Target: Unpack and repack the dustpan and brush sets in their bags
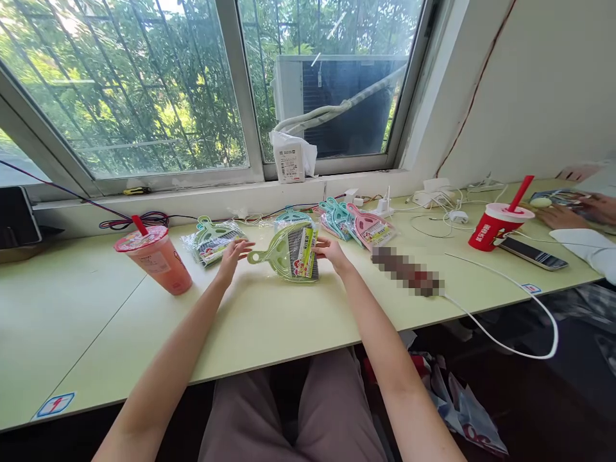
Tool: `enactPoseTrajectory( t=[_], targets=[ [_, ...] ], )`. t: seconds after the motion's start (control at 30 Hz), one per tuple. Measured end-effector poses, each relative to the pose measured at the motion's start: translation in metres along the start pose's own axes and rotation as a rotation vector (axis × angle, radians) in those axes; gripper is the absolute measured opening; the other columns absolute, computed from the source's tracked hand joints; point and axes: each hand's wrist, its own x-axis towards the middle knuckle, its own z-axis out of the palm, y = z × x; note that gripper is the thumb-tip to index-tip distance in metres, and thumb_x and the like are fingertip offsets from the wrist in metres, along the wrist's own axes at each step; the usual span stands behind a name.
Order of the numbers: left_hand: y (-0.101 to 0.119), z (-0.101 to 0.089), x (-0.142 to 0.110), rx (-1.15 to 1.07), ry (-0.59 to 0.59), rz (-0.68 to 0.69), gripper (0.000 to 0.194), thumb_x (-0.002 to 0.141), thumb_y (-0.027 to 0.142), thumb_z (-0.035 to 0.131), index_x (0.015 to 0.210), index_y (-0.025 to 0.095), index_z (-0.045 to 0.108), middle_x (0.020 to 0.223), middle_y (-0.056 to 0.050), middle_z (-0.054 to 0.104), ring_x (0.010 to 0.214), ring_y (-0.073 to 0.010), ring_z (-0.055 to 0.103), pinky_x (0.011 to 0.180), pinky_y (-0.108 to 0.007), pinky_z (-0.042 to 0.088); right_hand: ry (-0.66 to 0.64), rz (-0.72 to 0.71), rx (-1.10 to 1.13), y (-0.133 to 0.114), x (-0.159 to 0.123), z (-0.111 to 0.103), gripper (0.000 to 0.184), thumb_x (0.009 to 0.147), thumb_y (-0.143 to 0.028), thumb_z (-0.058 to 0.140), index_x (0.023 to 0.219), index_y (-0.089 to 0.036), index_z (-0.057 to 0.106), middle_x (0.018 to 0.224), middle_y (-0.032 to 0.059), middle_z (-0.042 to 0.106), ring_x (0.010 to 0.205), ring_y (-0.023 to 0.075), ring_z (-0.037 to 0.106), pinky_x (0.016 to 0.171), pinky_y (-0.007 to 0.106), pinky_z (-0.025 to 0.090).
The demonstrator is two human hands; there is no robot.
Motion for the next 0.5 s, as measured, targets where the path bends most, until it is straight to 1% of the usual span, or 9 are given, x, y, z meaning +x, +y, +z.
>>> enactPoseTrajectory(
  t=[0.03,0.07,0.13,0.2,0.23,0.3,0.4,0.43,0.5],
  targets=[
    [0.001,0.000,0.000,-0.009,-0.042,-0.002,0.047,0.075,0.056,0.064,0.105,0.020,0.063,0.109,-0.011,0.071,0.093,-0.0219,0.065,0.084,-0.035,0.047,-0.014,-0.001,-0.011,0.000,0.000,0.001,0.047,0.051,-0.026,0.087,0.096,-0.017,0.074,0.084,0.0062,0.075,0.071,0.0187,0.068,0.066,0.033,0.057],
    [0.001,0.002,-0.001,-0.004,-0.083,0.007,0.049,0.075,0.057,0.065,0.106,0.020,0.064,0.110,-0.011,0.070,0.095,-0.0222,0.065,0.085,-0.035,0.047,-0.034,-0.004,-0.024,0.001,-0.001,0.002,0.047,0.052,-0.027,0.087,0.096,-0.017,0.074,0.085,0.0066,0.075,0.073,0.0188,0.068,0.066,0.032,0.057],
    [0.001,0.007,-0.003,0.035,-0.121,0.033,0.044,0.074,0.056,0.067,0.095,0.018,0.069,0.101,-0.011,0.072,0.090,-0.0227,0.065,0.086,-0.035,0.047,-0.076,-0.011,-0.045,0.001,-0.003,0.005,0.046,0.054,-0.028,0.086,0.097,-0.017,0.074,0.088,0.0074,0.075,0.075,0.0190,0.068,0.067,0.031,0.056],
    [-0.001,0.011,-0.004,0.065,-0.093,0.045,0.036,0.073,0.054,0.068,0.079,0.018,0.070,0.086,-0.009,0.073,0.082,-0.0221,0.065,0.084,-0.035,0.048,-0.095,-0.008,-0.058,0.002,-0.003,0.006,0.045,0.055,-0.028,0.085,0.097,-0.016,0.074,0.089,0.0081,0.075,0.075,0.0193,0.068,0.067,0.032,0.056],
    [-0.003,0.010,-0.003,0.062,-0.056,0.046,0.034,0.073,0.052,0.067,0.074,0.018,0.070,0.081,-0.008,0.072,0.079,-0.0215,0.064,0.082,-0.034,0.049,-0.081,-0.002,-0.059,0.002,-0.003,0.006,0.044,0.055,-0.027,0.085,0.096,-0.016,0.074,0.088,0.0083,0.075,0.074,0.0194,0.068,0.068,0.033,0.056],
    [-0.007,0.003,0.001,0.052,0.065,0.041,0.030,0.073,0.048,0.066,0.072,0.018,0.068,0.077,-0.007,0.071,0.072,-0.0194,0.063,0.074,-0.032,0.049,-0.009,0.007,-0.035,0.002,0.000,0.002,0.041,0.054,-0.024,0.084,0.093,-0.016,0.074,0.085,0.0081,0.074,0.071,0.0196,0.068,0.068,0.035,0.057],
    [-0.015,-0.019,0.009,0.125,0.267,0.006,0.027,0.077,0.044,0.059,0.072,0.018,0.064,0.068,-0.004,0.067,0.059,-0.0153,0.058,0.058,-0.027,0.045,0.188,-0.006,0.065,0.005,0.007,-0.012,0.032,0.054,-0.017,0.081,0.085,-0.016,0.071,0.081,0.0058,0.073,0.067,0.0181,0.067,0.070,0.036,0.059],
    [-0.017,-0.026,0.012,0.161,0.295,-0.008,0.026,0.078,0.043,0.057,0.072,0.018,0.063,0.062,-0.003,0.064,0.055,-0.0145,0.056,0.054,-0.025,0.043,0.266,-0.012,0.109,0.006,0.009,-0.017,0.029,0.055,-0.014,0.079,0.083,-0.017,0.070,0.079,0.0043,0.073,0.066,0.0171,0.067,0.070,0.035,0.059],
    [-0.021,-0.034,0.015,0.191,0.238,-0.037,0.025,0.079,0.041,0.055,0.072,0.018,0.062,0.051,0.000,0.057,0.049,-0.0135,0.053,0.048,-0.024,0.038,0.410,-0.020,0.200,0.010,0.014,-0.027,0.026,0.057,-0.009,0.076,0.080,-0.019,0.067,0.076,0.0014,0.071,0.064,0.0151,0.067,0.069,0.033,0.060]
  ],
)
